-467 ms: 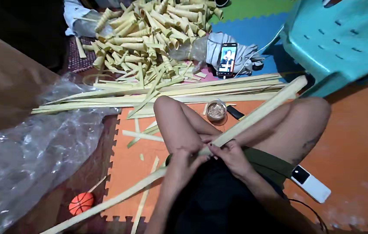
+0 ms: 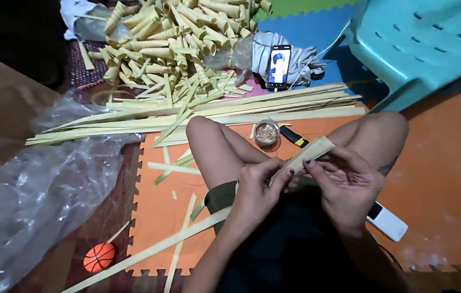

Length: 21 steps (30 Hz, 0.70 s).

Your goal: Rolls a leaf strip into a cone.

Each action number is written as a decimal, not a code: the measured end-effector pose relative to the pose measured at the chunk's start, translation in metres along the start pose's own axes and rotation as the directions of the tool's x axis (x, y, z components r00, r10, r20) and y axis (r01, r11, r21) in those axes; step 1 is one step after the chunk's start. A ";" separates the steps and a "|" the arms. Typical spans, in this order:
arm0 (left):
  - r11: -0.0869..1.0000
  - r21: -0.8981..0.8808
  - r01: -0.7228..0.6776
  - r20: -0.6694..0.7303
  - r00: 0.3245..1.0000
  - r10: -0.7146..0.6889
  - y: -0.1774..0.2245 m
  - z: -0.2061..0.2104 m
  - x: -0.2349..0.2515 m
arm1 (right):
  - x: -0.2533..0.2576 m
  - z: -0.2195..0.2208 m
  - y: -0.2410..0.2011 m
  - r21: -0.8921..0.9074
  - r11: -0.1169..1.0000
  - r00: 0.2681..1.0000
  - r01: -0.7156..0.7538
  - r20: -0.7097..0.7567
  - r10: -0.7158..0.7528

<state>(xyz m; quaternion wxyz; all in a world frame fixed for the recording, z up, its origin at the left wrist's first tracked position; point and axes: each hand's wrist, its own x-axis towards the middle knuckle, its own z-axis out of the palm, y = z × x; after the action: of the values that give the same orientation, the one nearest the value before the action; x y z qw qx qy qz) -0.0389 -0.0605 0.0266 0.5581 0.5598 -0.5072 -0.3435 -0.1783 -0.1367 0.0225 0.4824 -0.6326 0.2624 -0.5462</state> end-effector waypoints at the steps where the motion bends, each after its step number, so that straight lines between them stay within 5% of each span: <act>1: 0.997 -0.070 0.020 -0.001 1.000 -0.020 0.001 0.001 0.000 | 0.000 -0.003 0.001 -0.054 0.996 0.997 0.078 -0.013 -0.079; 6: 0.950 -0.311 0.006 0.051 0.999 0.010 0.015 -0.002 -0.005 | -0.002 -0.015 0.005 -0.243 0.884 0.917 0.399 0.129 -0.379; 10: 0.965 -0.258 -0.048 -0.002 0.999 0.049 0.028 -0.002 -0.007 | -0.003 -0.018 0.002 -0.305 0.814 0.868 0.494 0.218 -0.446; 12: 0.989 -0.071 -0.126 -0.083 0.989 0.120 0.027 0.001 -0.007 | 0.001 -0.019 -0.002 -0.254 0.873 0.903 0.417 0.229 -0.364; 16: 0.894 0.370 -0.252 -0.174 0.926 0.334 0.019 0.010 -0.009 | 0.018 -0.022 -0.022 -0.061 0.996 0.931 -0.072 0.354 0.089; 21: 0.885 0.330 -0.327 -0.091 0.923 0.375 0.019 0.017 -0.009 | 0.022 -0.014 -0.015 -0.067 0.997 0.968 0.040 0.248 -0.022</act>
<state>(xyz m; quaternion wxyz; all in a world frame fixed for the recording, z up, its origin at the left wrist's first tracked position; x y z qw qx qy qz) -0.0607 -0.0536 0.0414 0.5536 0.5634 -0.6034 -0.1094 -0.1888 -0.1541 0.0448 0.4798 -0.7166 0.2098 -0.4606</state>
